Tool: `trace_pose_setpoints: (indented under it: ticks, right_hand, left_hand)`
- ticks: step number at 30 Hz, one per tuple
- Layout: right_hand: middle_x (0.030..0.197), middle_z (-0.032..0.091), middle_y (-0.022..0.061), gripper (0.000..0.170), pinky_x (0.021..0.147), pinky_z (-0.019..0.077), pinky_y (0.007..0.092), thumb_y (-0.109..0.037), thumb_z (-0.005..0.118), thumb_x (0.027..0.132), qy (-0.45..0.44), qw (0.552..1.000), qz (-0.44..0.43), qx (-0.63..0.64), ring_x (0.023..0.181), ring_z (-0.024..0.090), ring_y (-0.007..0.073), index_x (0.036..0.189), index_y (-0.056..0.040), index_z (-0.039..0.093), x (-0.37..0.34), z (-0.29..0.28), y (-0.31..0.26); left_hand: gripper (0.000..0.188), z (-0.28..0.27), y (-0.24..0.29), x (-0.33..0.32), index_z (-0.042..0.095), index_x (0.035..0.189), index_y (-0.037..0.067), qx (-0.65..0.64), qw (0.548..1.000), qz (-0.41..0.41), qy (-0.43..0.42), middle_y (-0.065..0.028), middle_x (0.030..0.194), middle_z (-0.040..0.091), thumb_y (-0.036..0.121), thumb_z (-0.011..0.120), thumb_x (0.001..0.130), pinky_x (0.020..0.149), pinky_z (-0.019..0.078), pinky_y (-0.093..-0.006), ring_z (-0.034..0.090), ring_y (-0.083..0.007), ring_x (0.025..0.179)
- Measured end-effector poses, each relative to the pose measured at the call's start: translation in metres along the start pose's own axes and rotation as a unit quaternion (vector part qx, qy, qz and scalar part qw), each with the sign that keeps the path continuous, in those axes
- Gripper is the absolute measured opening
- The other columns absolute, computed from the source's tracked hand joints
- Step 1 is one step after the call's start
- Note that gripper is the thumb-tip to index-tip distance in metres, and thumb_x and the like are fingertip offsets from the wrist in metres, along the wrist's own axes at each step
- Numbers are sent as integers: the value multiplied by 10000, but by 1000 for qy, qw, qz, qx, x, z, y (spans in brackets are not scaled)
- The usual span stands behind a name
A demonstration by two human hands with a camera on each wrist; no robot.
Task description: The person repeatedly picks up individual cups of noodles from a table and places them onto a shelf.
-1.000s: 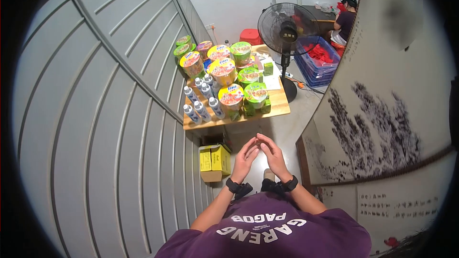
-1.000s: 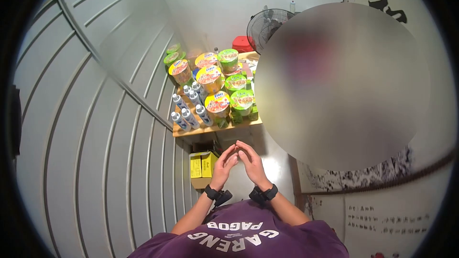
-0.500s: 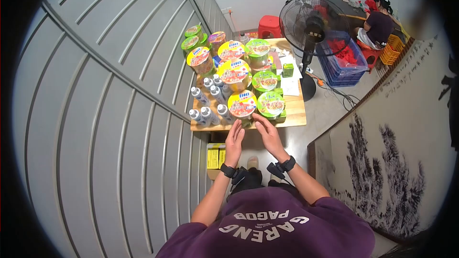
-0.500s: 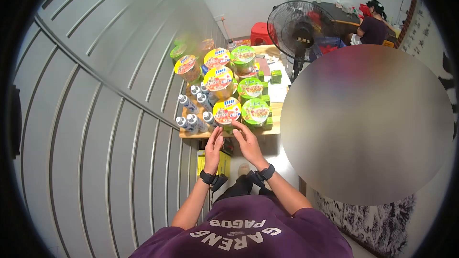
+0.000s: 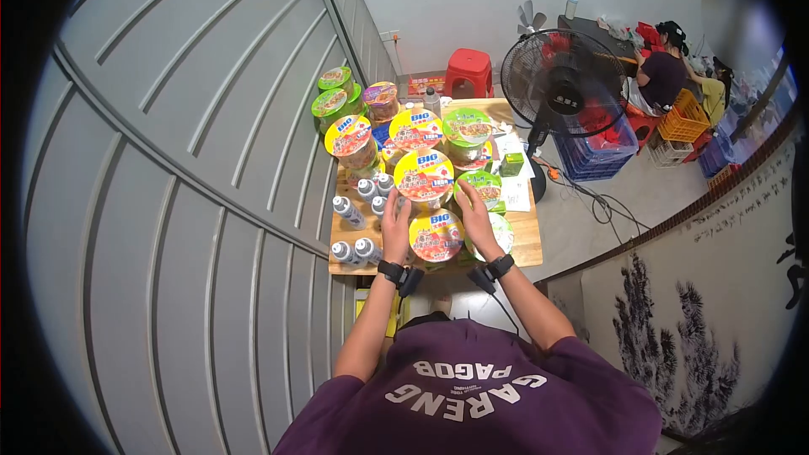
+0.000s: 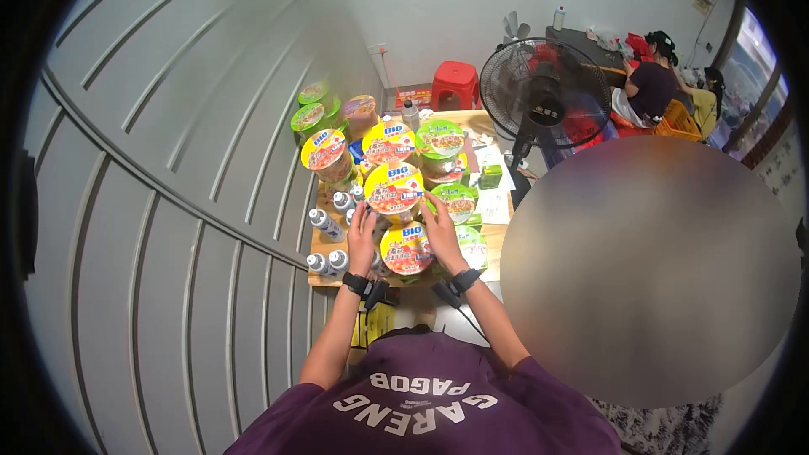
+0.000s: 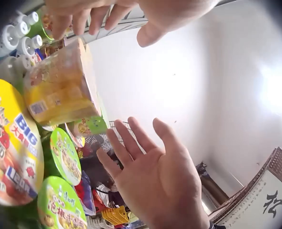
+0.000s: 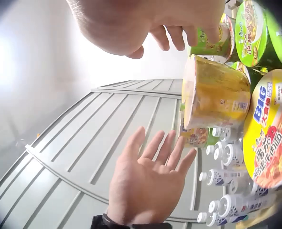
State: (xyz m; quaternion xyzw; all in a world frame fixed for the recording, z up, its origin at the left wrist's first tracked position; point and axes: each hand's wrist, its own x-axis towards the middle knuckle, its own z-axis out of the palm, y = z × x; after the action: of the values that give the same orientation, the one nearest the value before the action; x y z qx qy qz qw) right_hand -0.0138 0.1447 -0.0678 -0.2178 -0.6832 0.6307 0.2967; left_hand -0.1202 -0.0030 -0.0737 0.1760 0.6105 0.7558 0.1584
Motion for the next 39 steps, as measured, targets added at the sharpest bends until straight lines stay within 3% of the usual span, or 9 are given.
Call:
trace_pose_setpoints:
  ticks: [8,12,21,25,28,33,36,37,39]
  right_hand:
    - [1355,553,123,456,1053,379,312,-298,461,1041,59,995,74,6,1238,518,211,1386,-1,492,64,35,52]
    - [1304,579,154,517,1032,387,334,-389,387,1060,60,995,75,19,1208,536,234,1384,6,466,70,40,31]
    - [1173,601,101,567,933,465,286,-466,321,1060,77,981,111,140,1061,581,134,1345,-1,476,77,57,94]
    - [1349,521,161,598,1079,333,323,-447,301,1068,69,970,148,183,1248,476,218,1390,40,434,57,50,89]
    - [1347,522,165,595,1094,322,326,-439,288,1071,118,973,98,174,1268,463,230,1397,42,420,43,42,84]
    - [1346,526,106,585,1034,414,299,-456,316,1058,180,922,186,289,1203,530,159,1452,-27,374,4,22,8]
    - [1351,522,99,573,1026,419,294,-445,326,1056,177,959,106,197,1197,535,158,1450,-32,372,-25,2,29]
    - [1360,516,103,552,1041,404,303,-410,330,1054,178,954,139,198,1218,518,171,1450,-28,375,-37,-8,26]
    - [1372,508,112,542,1057,388,314,-389,331,1050,211,951,77,215,1234,502,182,1450,-26,378,-57,-21,16]
  left_hand:
    - [716,-9,-33,59,206,1507,-71,6,999,-31,-35,-188,1553,289,201,610,981,1146,288,-328,317,-228,1424]
    - [704,-5,-46,73,187,1509,-71,-26,998,-62,-16,-189,1550,289,220,579,1001,1131,311,-328,346,-203,1400]
    - [689,6,-47,64,197,1521,28,-29,998,-61,-20,-149,1436,426,162,604,982,1070,381,-326,460,-198,1273]
    - [688,11,-18,49,203,1505,-9,-44,996,-72,-25,-160,1413,434,131,613,970,1053,392,-332,470,-199,1249]
    - [636,17,-4,43,217,1505,-3,-42,993,-90,-62,-157,1430,420,129,568,991,1055,391,-332,461,-200,1261]
    - [465,31,-11,31,393,1440,-7,64,993,-17,-93,-170,1434,414,252,372,1053,1131,265,-365,382,-266,1346]
    - [474,42,-30,13,397,1436,-9,0,994,8,-105,-174,1434,406,262,345,1051,1130,259,-359,376,-276,1346]
    - [484,48,-18,3,395,1435,-12,66,990,2,-123,-169,1421,431,269,316,1049,1122,276,-354,399,-269,1328]
    - [484,55,-33,-16,394,1425,-21,-23,985,-51,-165,-168,1401,455,273,310,1050,1113,290,-346,416,-262,1311]
